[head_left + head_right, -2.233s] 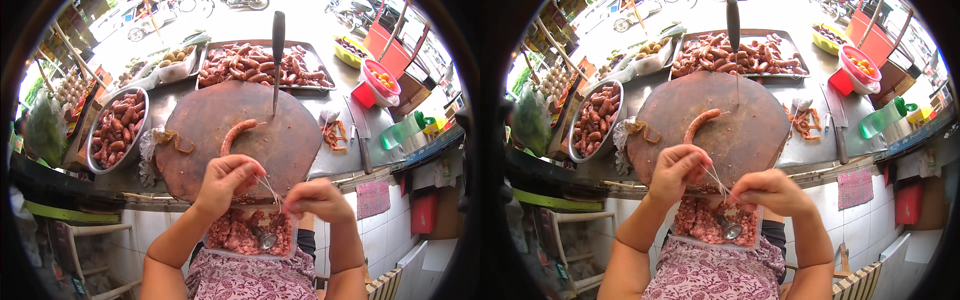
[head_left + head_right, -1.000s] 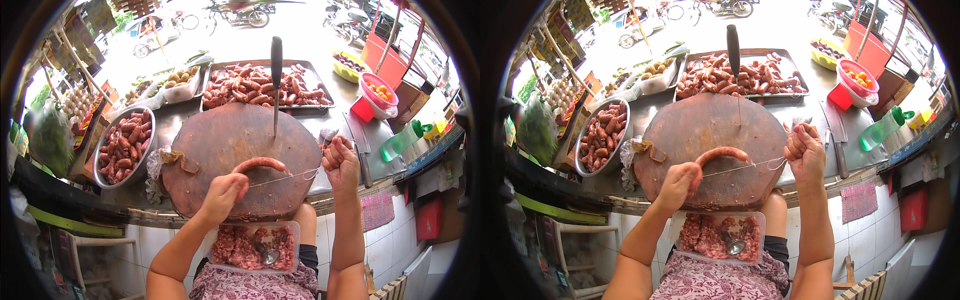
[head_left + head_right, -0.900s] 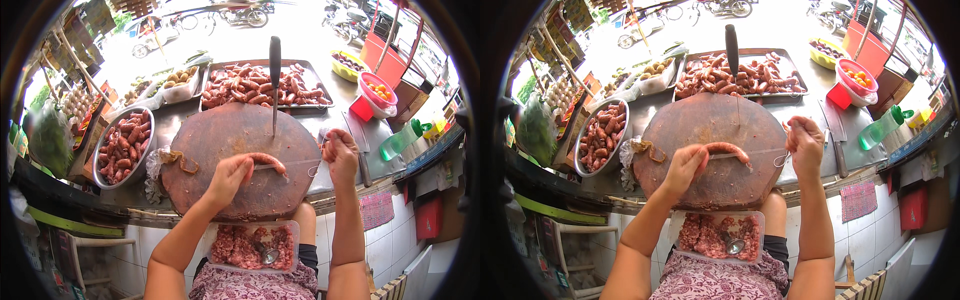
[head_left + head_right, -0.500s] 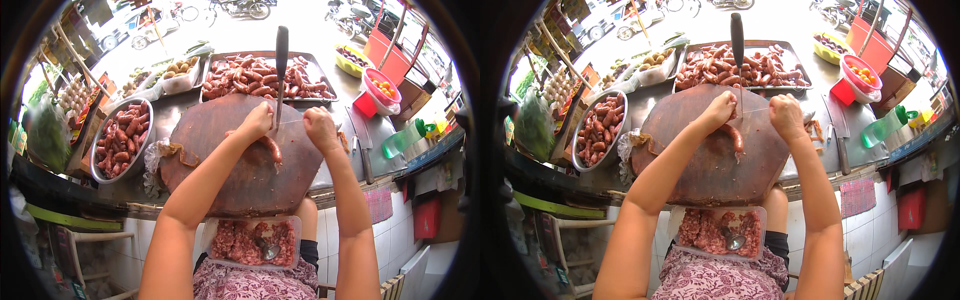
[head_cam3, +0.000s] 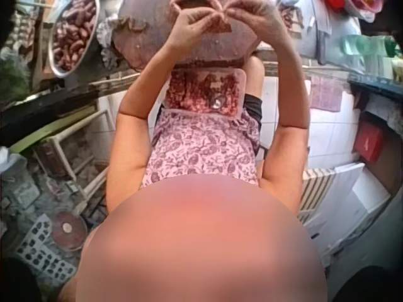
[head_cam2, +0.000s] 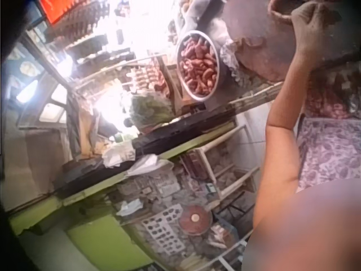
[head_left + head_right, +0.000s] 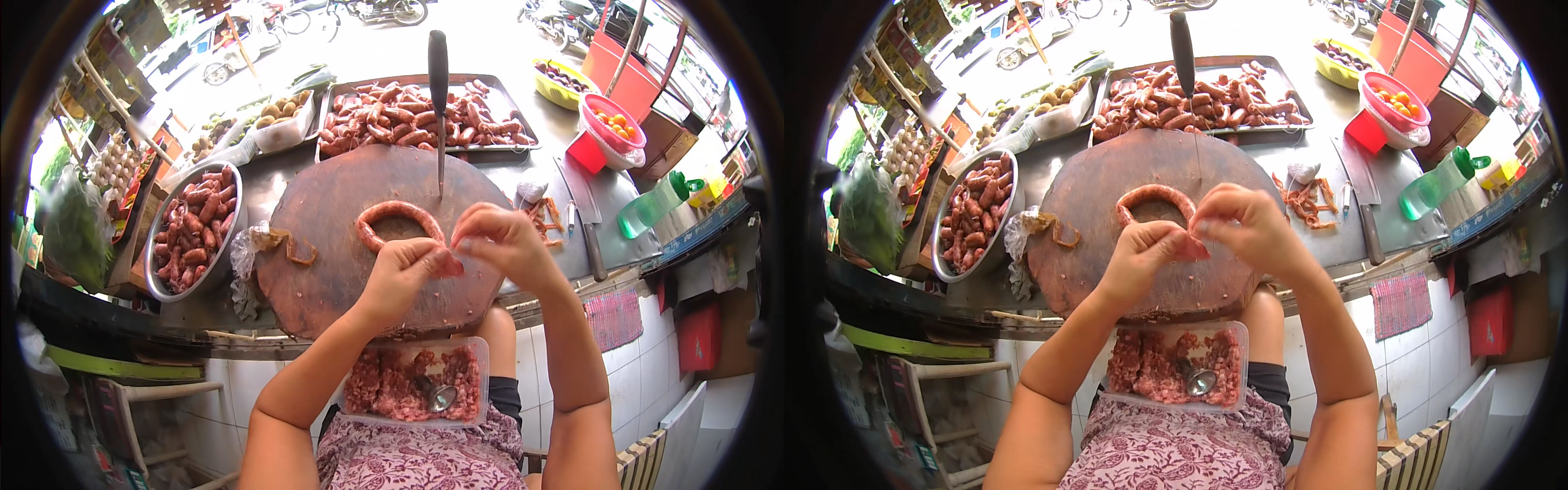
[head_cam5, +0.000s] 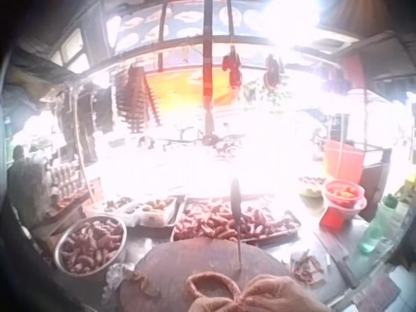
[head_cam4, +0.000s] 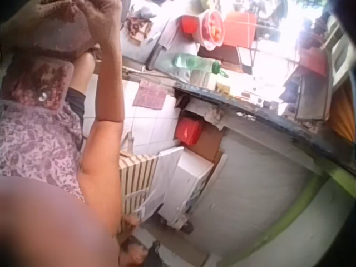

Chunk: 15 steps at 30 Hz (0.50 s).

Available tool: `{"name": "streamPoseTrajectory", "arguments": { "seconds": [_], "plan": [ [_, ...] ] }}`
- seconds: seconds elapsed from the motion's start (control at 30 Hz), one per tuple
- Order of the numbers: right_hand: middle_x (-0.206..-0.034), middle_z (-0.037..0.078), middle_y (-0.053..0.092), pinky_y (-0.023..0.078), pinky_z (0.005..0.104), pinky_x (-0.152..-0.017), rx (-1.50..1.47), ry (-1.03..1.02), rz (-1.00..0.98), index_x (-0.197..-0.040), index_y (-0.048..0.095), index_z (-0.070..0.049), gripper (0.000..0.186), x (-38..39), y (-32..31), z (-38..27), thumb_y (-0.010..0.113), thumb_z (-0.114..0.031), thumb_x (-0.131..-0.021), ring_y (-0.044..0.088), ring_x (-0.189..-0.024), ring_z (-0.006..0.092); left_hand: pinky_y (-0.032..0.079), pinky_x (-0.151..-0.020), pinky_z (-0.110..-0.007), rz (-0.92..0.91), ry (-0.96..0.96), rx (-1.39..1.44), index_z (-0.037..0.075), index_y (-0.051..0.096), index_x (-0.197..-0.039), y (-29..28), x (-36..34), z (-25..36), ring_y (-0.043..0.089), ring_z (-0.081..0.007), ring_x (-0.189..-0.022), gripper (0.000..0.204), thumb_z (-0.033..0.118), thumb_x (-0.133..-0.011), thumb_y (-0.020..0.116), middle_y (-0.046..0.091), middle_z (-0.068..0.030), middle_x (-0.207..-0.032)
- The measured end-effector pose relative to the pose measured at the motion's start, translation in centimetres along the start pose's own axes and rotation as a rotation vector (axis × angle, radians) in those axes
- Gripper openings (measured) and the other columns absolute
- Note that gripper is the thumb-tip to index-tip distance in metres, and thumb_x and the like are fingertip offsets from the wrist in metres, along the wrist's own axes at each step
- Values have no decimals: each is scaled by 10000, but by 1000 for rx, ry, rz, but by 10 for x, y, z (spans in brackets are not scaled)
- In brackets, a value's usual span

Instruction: The person fills sausage casings with ground meat using a metal funnel, ties off sections with string, and places the finished links on a tray. The person also handles a plastic bag and adjusts the casing during stuffing.

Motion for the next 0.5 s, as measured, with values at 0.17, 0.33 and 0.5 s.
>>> {"name": "streamPoseTrajectory", "arguments": {
  "seconds": [0.17, 0.33, 0.5],
  "plan": [
    [-972, 85, 697, 522, 257, -796, 23, 251, 586, -1013, 707, 52, 180, 18, -45, 44, 680, -111, -941, 656, -864, 123, 484, -1084, -464, 111, 82, 1011, -45, 685, -1040, 1, 25, -18, 631, -364, -1183, 298, 208, -1045, 528, 676, -222, -1201],
    [-972, 60, 647, 491, 259, -754, 91, 108, 483, -1073, 687, 12, 190, 52, 28, 6, 714, -63, -900, 592, -826, 114, 344, -1202, -457, 269, 234, 1014, -50, 687, -1135, 7, 38, -19, 423, -343, -1416, 312, 207, -1035, 540, 485, -202, -1488],
    [-860, 59, 607, 454, 269, -704, 24, 148, 348, -923, 634, 26, 95, 56, 78, -20, 689, 42, -847, 540, -773, 123, 366, -1164, -388, 391, 222, 836, -48, 658, -1217, 20, 41, -16, 438, -260, -1393, 335, 204, -1049, 516, 426, -158, -1523]
  ]
}}
Point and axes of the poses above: each hand's wrist, its own x-axis away from the middle knuckle, its own y-axis out of the palm, z = x × y, the point moved 7 cm from there along -x, towards the middle knuckle
